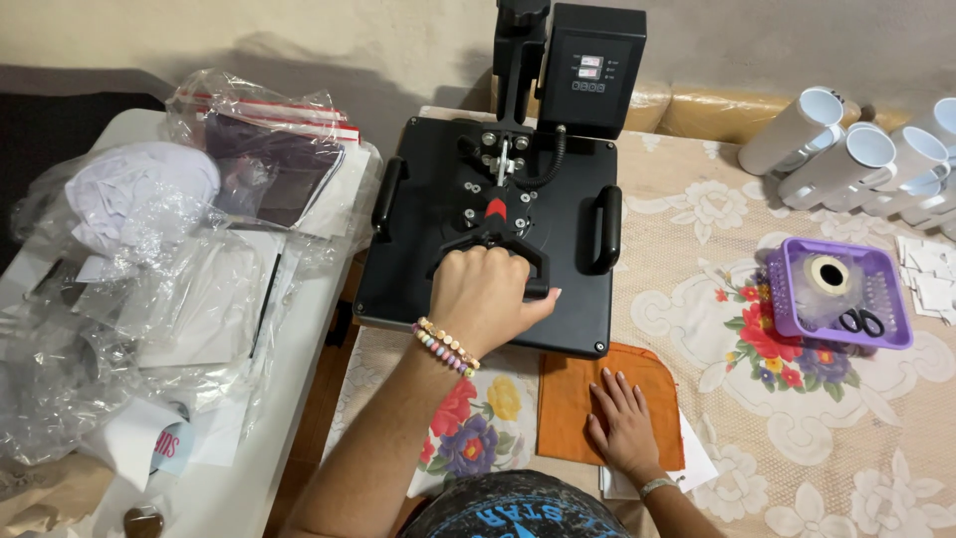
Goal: Aligning a printed design on a pouch and applying heat and pressure using a heat press machine
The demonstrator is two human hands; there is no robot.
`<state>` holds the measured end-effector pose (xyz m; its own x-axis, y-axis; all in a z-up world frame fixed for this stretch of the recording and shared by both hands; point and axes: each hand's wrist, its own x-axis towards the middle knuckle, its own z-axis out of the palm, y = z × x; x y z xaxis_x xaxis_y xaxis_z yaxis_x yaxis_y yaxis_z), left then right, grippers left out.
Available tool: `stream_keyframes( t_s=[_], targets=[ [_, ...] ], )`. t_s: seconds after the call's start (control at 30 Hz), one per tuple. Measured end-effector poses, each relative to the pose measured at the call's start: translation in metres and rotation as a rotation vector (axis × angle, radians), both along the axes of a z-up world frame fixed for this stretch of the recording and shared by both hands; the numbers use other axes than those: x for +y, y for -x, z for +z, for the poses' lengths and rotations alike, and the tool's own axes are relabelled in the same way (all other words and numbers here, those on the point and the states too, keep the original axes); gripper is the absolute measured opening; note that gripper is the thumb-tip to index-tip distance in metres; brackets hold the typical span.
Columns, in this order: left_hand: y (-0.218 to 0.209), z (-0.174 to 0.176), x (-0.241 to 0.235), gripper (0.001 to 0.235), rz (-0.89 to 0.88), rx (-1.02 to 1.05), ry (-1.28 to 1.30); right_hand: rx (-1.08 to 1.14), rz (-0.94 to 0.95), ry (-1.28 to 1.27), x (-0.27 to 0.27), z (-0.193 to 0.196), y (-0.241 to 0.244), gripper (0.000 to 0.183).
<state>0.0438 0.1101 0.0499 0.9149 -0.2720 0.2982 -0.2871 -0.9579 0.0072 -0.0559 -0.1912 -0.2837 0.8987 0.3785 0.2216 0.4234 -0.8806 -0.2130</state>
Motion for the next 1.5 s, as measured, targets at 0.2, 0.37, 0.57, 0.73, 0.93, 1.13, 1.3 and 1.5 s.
stream_keyframes(
  t_s=[0.2, 0.37, 0.57, 0.73, 0.93, 1.13, 1.3, 1.5],
  targets=[
    [-0.004, -0.008, 0.005, 0.039, -0.047, 0.008, -0.077, 0.000, -0.001, -0.001, -0.001, -0.002, 0.000, 0.059],
    [-0.005, -0.012, 0.008, 0.038, -0.052, 0.000, -0.004, 0.005, -0.001, 0.000, -0.002, -0.005, 0.000, 0.058],
    [-0.005, -0.015, 0.007, 0.033, -0.025, -0.025, 0.007, 0.027, 0.000, -0.012, -0.001, 0.000, 0.000, 0.057],
    [-0.005, -0.017, 0.006, 0.039, -0.012, -0.014, -0.009, 0.023, -0.005, -0.020, 0.000, 0.001, 0.002, 0.056],
    [-0.005, -0.018, 0.007, 0.032, -0.014, -0.042, 0.019, 0.030, -0.003, -0.019, 0.001, 0.004, 0.001, 0.056],
    [-0.007, -0.017, 0.007, 0.040, -0.012, -0.046, 0.004, 0.050, -0.007, -0.001, 0.002, 0.006, -0.003, 0.058],
    [-0.004, -0.019, 0.007, 0.038, -0.009, -0.053, -0.012, 0.033, -0.003, -0.018, 0.001, 0.004, 0.001, 0.057],
    [-0.004, -0.015, 0.006, 0.038, 0.007, -0.024, -0.014, 0.028, 0.001, -0.006, 0.001, 0.004, 0.000, 0.057]
  ],
)
